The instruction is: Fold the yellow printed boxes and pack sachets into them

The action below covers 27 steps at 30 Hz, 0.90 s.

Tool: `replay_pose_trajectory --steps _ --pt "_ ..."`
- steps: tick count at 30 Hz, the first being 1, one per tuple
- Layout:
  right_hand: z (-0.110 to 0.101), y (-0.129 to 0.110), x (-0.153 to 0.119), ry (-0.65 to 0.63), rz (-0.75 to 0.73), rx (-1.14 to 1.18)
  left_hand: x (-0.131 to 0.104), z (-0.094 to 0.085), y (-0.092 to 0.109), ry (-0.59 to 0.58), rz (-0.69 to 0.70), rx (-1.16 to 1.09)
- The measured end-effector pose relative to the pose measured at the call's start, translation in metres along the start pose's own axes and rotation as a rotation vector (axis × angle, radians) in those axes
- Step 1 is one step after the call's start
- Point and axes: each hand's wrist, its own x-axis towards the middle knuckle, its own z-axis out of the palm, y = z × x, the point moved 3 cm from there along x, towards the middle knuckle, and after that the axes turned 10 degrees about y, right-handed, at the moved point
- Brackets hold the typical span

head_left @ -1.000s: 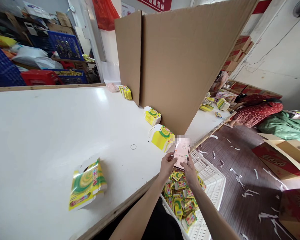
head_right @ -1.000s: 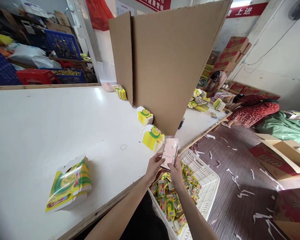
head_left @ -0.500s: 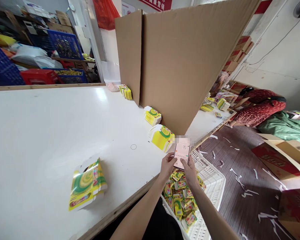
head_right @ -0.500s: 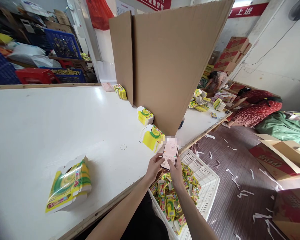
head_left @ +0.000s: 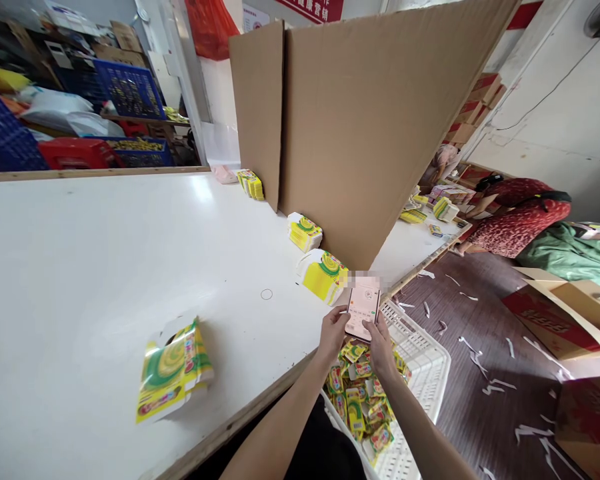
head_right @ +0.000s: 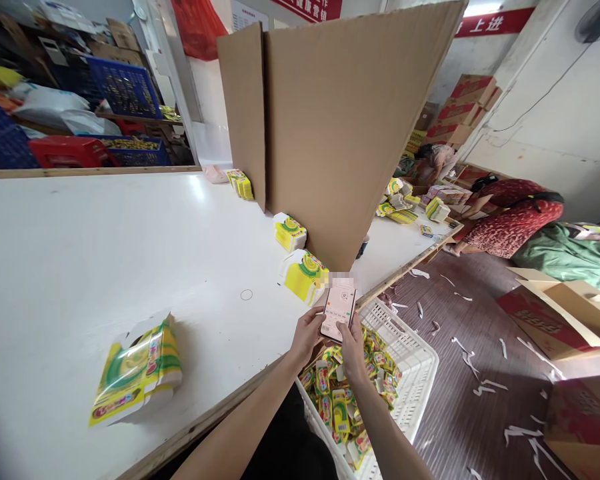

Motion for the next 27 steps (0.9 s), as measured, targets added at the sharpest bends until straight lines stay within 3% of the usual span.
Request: replay_pose_trajectory --steps 9,20,27 --pt "-0.001 0.002 0.001 0.033 -0.013 0.018 0.004 0.001 -0.006 0.018 -0.012 0.042" --pt "-0.003 0.013 0.009 0.130 0.092 0.035 -0.002 0.004 0.002 -0.022 0.003 0.023" --pt "0.000 0.004 0.001 0.019 0.164 0.068 -0.009 0.007 0.013 -0.035 0.003 -0.020"
